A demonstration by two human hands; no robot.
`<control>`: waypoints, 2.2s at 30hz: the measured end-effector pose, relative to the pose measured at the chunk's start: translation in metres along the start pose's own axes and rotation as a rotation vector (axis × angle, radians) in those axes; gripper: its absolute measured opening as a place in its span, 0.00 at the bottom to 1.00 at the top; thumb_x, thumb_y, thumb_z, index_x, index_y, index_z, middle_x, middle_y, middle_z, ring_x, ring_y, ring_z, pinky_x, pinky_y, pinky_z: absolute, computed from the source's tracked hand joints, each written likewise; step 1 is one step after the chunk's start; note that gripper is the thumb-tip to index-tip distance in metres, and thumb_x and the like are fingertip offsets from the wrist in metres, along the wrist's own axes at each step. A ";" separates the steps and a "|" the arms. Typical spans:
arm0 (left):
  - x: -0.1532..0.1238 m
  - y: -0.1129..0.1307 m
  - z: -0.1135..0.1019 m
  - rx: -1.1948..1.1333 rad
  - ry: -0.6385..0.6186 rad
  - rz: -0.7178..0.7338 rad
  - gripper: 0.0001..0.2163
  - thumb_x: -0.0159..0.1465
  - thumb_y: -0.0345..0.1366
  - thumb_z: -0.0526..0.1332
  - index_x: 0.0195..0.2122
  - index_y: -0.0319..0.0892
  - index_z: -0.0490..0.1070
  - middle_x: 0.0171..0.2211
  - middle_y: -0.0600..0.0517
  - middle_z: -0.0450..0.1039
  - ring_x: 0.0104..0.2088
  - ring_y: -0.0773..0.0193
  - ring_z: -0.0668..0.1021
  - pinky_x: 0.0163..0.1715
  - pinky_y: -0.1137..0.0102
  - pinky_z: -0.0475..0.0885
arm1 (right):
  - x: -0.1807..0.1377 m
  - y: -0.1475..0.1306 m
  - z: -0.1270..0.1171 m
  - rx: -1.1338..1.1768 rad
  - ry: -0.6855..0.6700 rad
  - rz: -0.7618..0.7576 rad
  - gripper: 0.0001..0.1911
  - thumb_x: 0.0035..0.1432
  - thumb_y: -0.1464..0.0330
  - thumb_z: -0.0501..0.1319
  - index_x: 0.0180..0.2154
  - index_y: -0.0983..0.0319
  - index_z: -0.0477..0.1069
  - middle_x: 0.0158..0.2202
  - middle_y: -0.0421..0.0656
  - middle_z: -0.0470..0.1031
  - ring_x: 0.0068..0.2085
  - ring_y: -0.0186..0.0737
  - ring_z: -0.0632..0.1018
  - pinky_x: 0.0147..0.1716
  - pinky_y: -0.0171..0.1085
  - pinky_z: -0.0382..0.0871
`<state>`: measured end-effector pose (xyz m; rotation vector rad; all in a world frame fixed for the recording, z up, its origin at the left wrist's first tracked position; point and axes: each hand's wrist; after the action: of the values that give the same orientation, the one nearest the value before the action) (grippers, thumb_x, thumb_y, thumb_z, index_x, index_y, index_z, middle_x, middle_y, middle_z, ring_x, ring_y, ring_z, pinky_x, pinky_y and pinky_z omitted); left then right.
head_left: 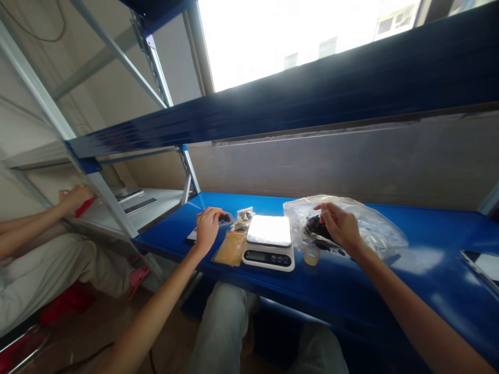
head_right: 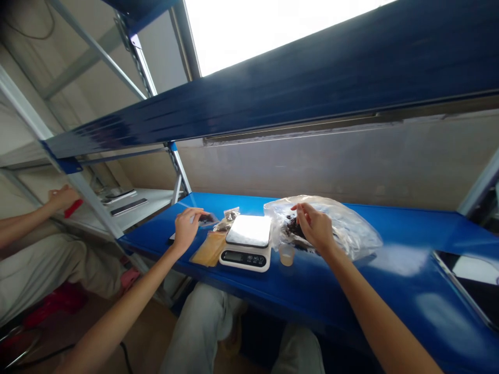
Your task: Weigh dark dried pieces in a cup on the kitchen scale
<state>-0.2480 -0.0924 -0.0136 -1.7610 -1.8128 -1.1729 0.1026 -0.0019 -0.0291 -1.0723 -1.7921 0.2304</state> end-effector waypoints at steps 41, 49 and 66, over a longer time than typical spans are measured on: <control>0.024 0.232 0.109 -0.983 -0.134 -0.075 0.09 0.60 0.38 0.60 0.24 0.42 0.68 0.26 0.52 0.69 0.32 0.64 0.71 0.35 0.68 0.66 | -0.011 -0.010 -0.008 0.358 0.052 0.260 0.35 0.61 0.46 0.41 0.46 0.63 0.73 0.23 0.44 0.75 0.21 0.38 0.71 0.18 0.36 0.64; 0.020 0.236 0.114 -1.060 -0.192 -0.103 0.09 0.59 0.41 0.61 0.27 0.41 0.68 0.27 0.52 0.71 0.30 0.66 0.73 0.32 0.71 0.67 | -0.005 -0.017 -0.015 0.304 0.077 0.127 0.25 0.59 0.50 0.51 0.44 0.60 0.75 0.47 0.49 0.75 0.45 0.47 0.76 0.35 0.40 0.73; 0.019 0.239 0.112 -1.122 -0.267 -0.330 0.11 0.58 0.41 0.62 0.25 0.41 0.64 0.24 0.54 0.68 0.25 0.69 0.72 0.27 0.74 0.66 | -0.004 -0.011 -0.018 0.592 0.107 0.391 0.21 0.45 0.54 0.67 0.37 0.61 0.77 0.41 0.46 0.78 0.38 0.46 0.78 0.25 0.36 0.72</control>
<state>0.0066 -0.0243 0.0079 -2.2547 -1.7274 -2.5367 0.1115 -0.0170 -0.0161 -0.9612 -1.2786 0.8652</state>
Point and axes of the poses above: each hand's wrist, its own x-axis towards the middle knuckle, its own z-axis out of the palm, y = z × x
